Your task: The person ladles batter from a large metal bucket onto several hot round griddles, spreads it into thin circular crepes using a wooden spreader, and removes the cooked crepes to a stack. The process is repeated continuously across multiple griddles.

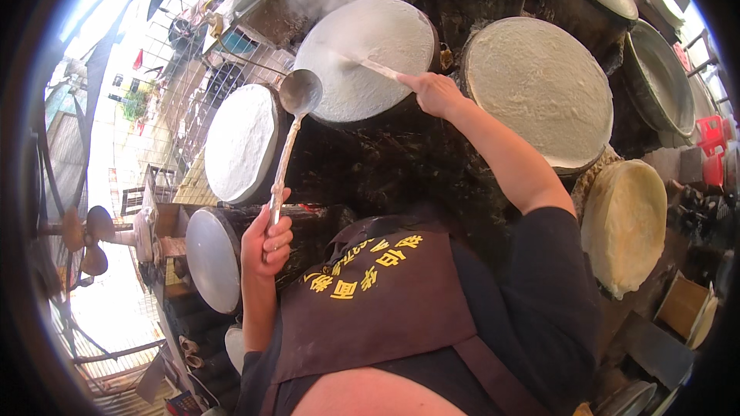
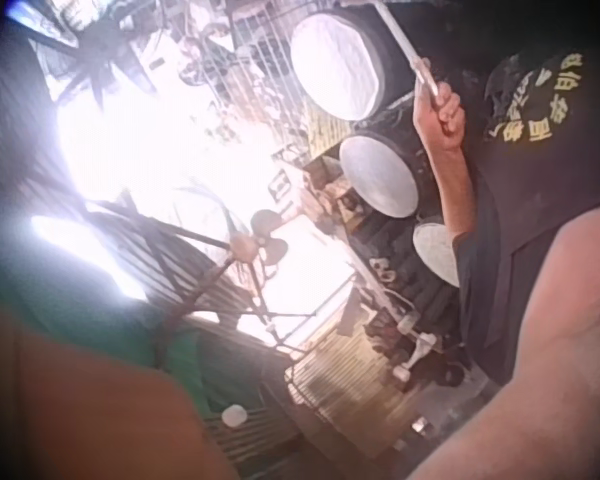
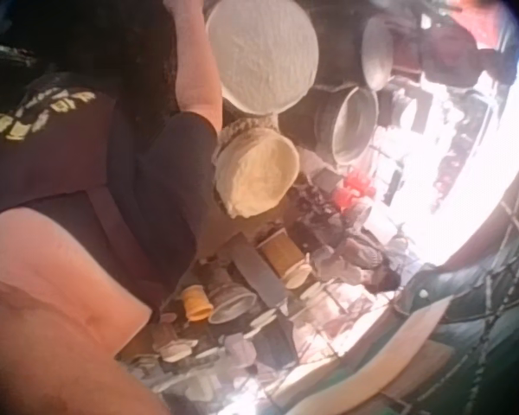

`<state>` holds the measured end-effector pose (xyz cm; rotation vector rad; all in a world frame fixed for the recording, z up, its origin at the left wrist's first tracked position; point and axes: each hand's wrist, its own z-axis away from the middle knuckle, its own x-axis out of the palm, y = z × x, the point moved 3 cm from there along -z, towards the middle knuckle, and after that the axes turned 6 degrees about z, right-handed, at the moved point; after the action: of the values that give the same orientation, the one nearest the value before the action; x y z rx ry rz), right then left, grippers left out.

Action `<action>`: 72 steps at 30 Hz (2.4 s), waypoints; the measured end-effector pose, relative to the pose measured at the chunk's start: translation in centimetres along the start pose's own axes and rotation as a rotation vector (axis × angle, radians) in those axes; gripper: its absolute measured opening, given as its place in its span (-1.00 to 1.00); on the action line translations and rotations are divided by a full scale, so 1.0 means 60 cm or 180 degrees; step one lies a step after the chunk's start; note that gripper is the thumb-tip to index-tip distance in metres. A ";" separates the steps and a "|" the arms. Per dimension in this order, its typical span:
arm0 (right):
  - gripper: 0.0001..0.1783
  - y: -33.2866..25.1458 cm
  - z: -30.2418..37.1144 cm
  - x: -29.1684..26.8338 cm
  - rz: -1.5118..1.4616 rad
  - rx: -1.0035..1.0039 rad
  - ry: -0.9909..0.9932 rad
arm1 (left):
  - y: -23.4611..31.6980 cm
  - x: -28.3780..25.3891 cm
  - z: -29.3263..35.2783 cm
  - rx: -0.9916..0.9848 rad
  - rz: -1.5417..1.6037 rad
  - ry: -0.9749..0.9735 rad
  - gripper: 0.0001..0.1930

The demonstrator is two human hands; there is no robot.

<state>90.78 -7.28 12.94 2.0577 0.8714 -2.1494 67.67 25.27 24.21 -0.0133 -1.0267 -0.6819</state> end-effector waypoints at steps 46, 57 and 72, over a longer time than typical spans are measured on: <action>-0.37 -0.139 0.254 0.115 -0.0213 -0.0580 0.0286 | -0.116 -0.075 0.212 0.0382 0.1433 -0.0490 -0.65; -0.43 -0.497 0.231 0.139 -0.2641 -0.0209 -0.0930 | -0.176 -0.185 0.437 0.1461 0.1419 0.0081 -0.53; -0.51 -0.899 -0.155 0.429 -0.1250 -0.1669 -0.0917 | -0.311 -0.204 0.587 0.3449 0.2372 0.0896 -0.53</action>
<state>74.52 50.86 8.87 1.3765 1.6761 -1.9987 26.26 27.96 27.88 0.5976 -0.9144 0.5810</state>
